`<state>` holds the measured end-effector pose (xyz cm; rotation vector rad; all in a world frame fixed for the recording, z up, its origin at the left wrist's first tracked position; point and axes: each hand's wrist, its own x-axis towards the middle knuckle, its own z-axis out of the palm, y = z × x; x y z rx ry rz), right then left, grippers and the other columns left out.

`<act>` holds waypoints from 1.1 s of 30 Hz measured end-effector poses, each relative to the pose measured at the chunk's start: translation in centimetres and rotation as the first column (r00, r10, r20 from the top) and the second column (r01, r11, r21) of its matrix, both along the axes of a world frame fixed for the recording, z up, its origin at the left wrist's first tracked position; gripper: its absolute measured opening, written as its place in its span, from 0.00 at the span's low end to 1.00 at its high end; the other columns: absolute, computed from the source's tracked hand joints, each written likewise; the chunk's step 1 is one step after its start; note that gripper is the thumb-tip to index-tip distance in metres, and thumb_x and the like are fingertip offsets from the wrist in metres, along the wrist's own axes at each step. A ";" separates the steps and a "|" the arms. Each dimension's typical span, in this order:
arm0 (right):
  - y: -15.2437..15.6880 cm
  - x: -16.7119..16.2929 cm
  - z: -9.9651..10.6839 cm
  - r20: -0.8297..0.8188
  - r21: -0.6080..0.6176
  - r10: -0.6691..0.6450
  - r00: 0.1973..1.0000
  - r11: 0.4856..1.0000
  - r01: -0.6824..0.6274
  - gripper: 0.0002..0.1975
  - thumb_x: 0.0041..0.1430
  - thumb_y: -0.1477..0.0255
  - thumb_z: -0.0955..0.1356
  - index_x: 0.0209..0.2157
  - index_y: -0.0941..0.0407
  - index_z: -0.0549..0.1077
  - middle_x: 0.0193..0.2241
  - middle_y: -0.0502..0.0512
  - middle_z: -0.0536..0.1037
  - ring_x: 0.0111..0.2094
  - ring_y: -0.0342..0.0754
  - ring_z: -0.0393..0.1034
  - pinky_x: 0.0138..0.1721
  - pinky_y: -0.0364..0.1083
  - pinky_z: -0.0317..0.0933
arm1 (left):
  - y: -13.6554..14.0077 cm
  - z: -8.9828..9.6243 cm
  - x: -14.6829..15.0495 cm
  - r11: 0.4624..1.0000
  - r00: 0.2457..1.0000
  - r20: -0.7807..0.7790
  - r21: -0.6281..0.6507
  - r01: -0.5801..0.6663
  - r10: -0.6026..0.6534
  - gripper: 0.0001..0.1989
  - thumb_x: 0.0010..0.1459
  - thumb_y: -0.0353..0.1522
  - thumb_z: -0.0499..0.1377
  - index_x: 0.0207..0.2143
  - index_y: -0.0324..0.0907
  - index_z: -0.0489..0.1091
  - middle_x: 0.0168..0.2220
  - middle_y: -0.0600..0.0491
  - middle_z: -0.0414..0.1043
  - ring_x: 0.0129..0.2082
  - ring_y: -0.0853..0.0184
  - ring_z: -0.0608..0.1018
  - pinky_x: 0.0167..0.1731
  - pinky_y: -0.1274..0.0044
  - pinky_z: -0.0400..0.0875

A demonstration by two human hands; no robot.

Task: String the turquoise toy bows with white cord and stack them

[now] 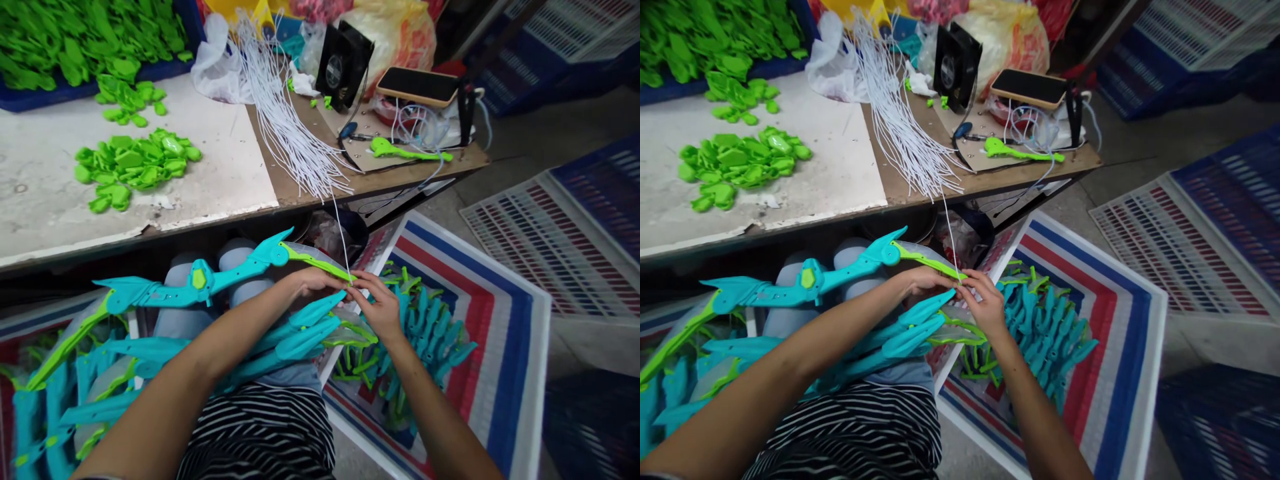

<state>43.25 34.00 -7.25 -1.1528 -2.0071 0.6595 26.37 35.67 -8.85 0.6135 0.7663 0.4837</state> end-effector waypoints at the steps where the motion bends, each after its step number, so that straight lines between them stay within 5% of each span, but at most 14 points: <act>1: 0.2 0.0 0.1 0.021 0.002 0.012 1.000 1.000 -0.012 0.08 0.58 0.64 0.68 0.33 0.53 0.74 0.40 0.58 0.78 0.42 0.53 0.73 0.44 0.55 0.68 | 0.1 0.1 0.1 1.000 1.000 -0.016 -0.015 -0.014 0.014 0.09 0.45 0.33 0.67 0.25 0.36 0.72 0.25 0.53 0.73 0.28 0.67 0.75 0.38 0.71 0.69; 6: 0.6 0.3 0.0 0.091 -0.010 -0.037 0.995 0.999 0.038 0.19 0.58 0.63 0.67 0.50 0.53 0.69 0.41 0.57 0.78 0.37 0.50 0.74 0.42 0.52 0.69 | -0.9 2.3 -2.1 0.986 0.943 -0.287 0.059 -0.157 0.167 0.07 0.47 0.26 0.62 0.21 0.37 0.66 0.22 0.56 0.71 0.27 0.71 0.73 0.38 0.75 0.69; 9: 0.8 0.5 -0.5 0.077 -0.029 -0.051 0.996 0.998 0.053 0.27 0.58 0.63 0.67 0.58 0.53 0.61 0.42 0.56 0.77 0.36 0.49 0.74 0.43 0.52 0.69 | -3.2 5.7 -7.5 0.976 0.909 -0.362 0.142 -0.167 0.208 0.06 0.48 0.28 0.60 0.22 0.38 0.66 0.29 0.51 0.76 0.34 0.67 0.76 0.40 0.73 0.70; 12: 1.0 0.6 -1.1 0.044 -0.048 -0.057 0.997 0.997 0.059 0.32 0.57 0.63 0.67 0.61 0.52 0.55 0.42 0.56 0.77 0.35 0.48 0.73 0.42 0.52 0.69 | -7.2 10.0 -15.2 0.890 0.854 -0.257 0.184 -0.416 0.452 0.08 0.49 0.33 0.60 0.23 0.40 0.65 0.39 0.46 0.77 0.44 0.59 0.77 0.44 0.67 0.71; 13: 1.2 0.6 -1.3 0.031 -0.055 -0.056 0.998 0.997 0.058 0.34 0.57 0.63 0.67 0.62 0.53 0.54 0.42 0.57 0.77 0.35 0.48 0.73 0.42 0.52 0.69 | -8.8 11.5 -17.8 0.809 0.770 -0.254 0.237 -0.538 0.586 0.09 0.50 0.34 0.59 0.22 0.41 0.63 0.39 0.48 0.77 0.44 0.59 0.77 0.45 0.65 0.71; 14: 1.3 0.6 -1.6 0.017 -0.064 -0.056 0.998 0.996 0.057 0.35 0.56 0.62 0.68 0.62 0.53 0.53 0.42 0.57 0.77 0.35 0.48 0.73 0.42 0.52 0.69 | -10.6 12.7 -20.1 0.674 0.628 -0.245 0.287 -0.681 0.739 0.08 0.51 0.34 0.57 0.22 0.42 0.62 0.37 0.50 0.78 0.44 0.61 0.77 0.45 0.64 0.71; 17: 1.7 0.7 -2.1 -0.016 -0.094 -0.055 0.998 0.994 0.053 0.39 0.55 0.61 0.68 0.64 0.54 0.50 0.41 0.57 0.77 0.35 0.49 0.73 0.41 0.52 0.69 | -15.9 15.2 -24.6 0.161 0.135 -0.096 0.356 -0.921 0.986 0.07 0.52 0.31 0.55 0.22 0.44 0.62 0.21 0.59 0.70 0.30 0.71 0.75 0.44 0.72 0.73; 19: 2.3 0.8 -2.0 -0.001 -0.116 -0.046 0.999 0.992 0.046 0.38 0.55 0.60 0.68 0.63 0.54 0.52 0.41 0.58 0.77 0.33 0.50 0.73 0.38 0.52 0.69 | -18.9 15.4 -25.2 0.002 -0.005 -0.021 0.324 -0.946 1.000 0.07 0.51 0.30 0.56 0.21 0.44 0.63 0.17 0.62 0.65 0.25 0.74 0.72 0.43 0.77 0.73; 22: 4.0 0.1 -0.6 0.166 -0.036 -0.059 0.984 0.997 0.066 0.29 0.55 0.57 0.66 0.56 0.55 0.65 0.38 0.59 0.78 0.31 0.52 0.73 0.35 0.53 0.69 | -21.4 14.2 -23.5 0.000 -0.014 -0.048 0.280 -0.960 0.999 0.06 0.48 0.35 0.62 0.23 0.43 0.69 0.22 0.59 0.71 0.30 0.70 0.75 0.41 0.74 0.73; 25: 5.5 -4.0 2.2 0.302 0.265 -0.122 0.946 0.963 0.040 0.21 0.57 0.58 0.64 0.45 0.58 0.74 0.36 0.62 0.78 0.37 0.57 0.72 0.41 0.56 0.66 | -21.9 12.6 -21.2 -0.022 -0.042 -0.065 0.282 -0.959 0.997 0.14 0.38 0.40 0.71 0.26 0.42 0.74 0.25 0.55 0.75 0.32 0.65 0.78 0.40 0.71 0.73; 28: 4.3 -12.2 4.7 0.310 0.376 0.156 0.938 0.886 -0.272 0.16 0.62 0.64 0.62 0.44 0.57 0.73 0.38 0.61 0.77 0.41 0.55 0.70 0.45 0.53 0.63 | -21.6 11.8 -19.2 -0.027 -0.043 -0.049 0.299 -0.954 0.998 0.17 0.35 0.38 0.73 0.29 0.41 0.75 0.23 0.54 0.76 0.29 0.65 0.79 0.38 0.73 0.72; 29: 3.0 -15.5 5.1 0.327 0.354 0.338 0.883 0.822 -0.446 0.14 0.64 0.65 0.61 0.44 0.56 0.73 0.38 0.60 0.77 0.41 0.53 0.70 0.44 0.52 0.64 | -21.6 11.8 -18.6 -0.001 -0.015 -0.045 0.300 -0.954 0.999 0.18 0.37 0.38 0.73 0.31 0.41 0.75 0.24 0.54 0.77 0.29 0.65 0.79 0.38 0.73 0.72; 31: -0.2 -21.9 5.2 0.433 0.216 0.631 0.644 0.622 -0.753 0.14 0.64 0.67 0.62 0.46 0.56 0.73 0.42 0.61 0.75 0.44 0.53 0.68 0.46 0.51 0.62 | -21.6 12.0 -17.4 0.082 0.075 -0.033 0.297 -0.951 0.997 0.18 0.40 0.38 0.72 0.34 0.39 0.75 0.25 0.51 0.78 0.30 0.63 0.80 0.38 0.72 0.73; 33: -3.5 -27.0 4.4 0.574 0.073 0.682 0.454 0.509 -0.858 0.17 0.62 0.68 0.64 0.51 0.57 0.70 0.45 0.64 0.73 0.45 0.55 0.66 0.45 0.52 0.61 | -21.6 12.2 -16.3 0.176 0.180 -0.011 0.273 -0.946 0.984 0.16 0.42 0.39 0.70 0.30 0.37 0.74 0.25 0.49 0.78 0.28 0.62 0.80 0.35 0.72 0.73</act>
